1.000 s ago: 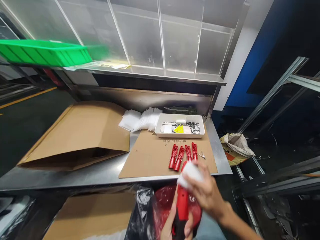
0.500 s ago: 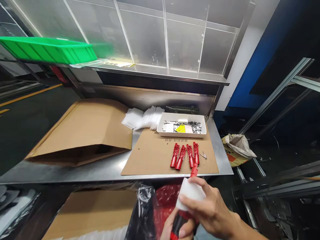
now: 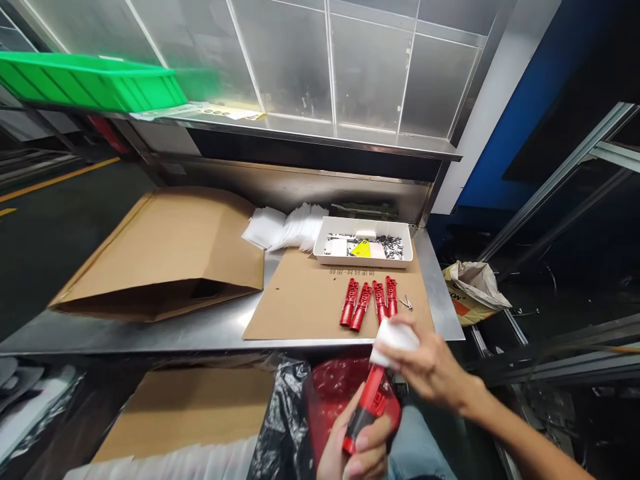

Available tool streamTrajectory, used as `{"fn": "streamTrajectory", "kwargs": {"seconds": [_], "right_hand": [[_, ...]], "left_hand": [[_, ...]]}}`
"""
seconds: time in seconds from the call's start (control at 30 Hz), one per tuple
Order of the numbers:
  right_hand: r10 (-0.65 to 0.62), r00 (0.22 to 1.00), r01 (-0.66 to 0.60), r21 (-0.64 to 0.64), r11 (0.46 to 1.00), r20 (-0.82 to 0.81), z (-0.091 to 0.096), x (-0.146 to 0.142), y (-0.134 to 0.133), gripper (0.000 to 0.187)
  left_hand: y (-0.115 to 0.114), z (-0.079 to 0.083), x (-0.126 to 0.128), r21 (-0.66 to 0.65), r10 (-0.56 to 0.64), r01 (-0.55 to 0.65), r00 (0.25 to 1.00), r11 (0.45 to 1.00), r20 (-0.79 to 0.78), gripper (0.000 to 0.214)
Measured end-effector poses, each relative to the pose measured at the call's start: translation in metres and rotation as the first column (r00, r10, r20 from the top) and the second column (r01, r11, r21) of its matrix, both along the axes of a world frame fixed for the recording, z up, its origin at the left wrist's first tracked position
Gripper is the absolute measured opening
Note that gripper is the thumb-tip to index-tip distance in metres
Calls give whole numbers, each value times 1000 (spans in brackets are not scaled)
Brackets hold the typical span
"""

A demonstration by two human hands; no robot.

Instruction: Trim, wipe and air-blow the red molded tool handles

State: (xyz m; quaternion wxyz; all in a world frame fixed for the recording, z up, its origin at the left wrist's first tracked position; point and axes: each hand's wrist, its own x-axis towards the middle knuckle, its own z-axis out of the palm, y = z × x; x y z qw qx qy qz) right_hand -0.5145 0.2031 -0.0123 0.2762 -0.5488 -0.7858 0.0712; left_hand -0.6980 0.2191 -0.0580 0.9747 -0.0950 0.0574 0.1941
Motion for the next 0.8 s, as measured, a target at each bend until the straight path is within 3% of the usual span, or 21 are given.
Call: {"fn": "streamTrajectory", "kwargs": {"seconds": [0.1, 0.27, 0.4, 0.53, 0.7, 0.8], "right_hand": [[90, 996, -89, -52, 995, 14, 5, -4, -1, 36], [8, 1000, -7, -63, 998, 23, 8, -2, 2, 34], [139, 989, -132, -122, 984, 55, 8, 3, 2, 34], [40, 997, -35, -83, 996, 59, 6, 7, 2, 33], [135, 988, -126, -120, 985, 72, 8, 4, 2, 35], [27, 997, -19, -98, 995, 74, 11, 4, 5, 34]], "left_hand": [[-1, 0, 0, -7, 10, -10, 1000, 1000, -29, 25], [-2, -1, 1, 49, 12, -9, 998, 999, -63, 18], [-2, -1, 1, 27, -3, 5, 998, 1000, -67, 19], [-3, 0, 0, 5, 1, -1, 997, 1000, -77, 25], [0, -1, 3, -33, -28, 26, 996, 999, -80, 24], [2, -2, 5, -4, -28, 28, 996, 1000, -87, 25]]}}
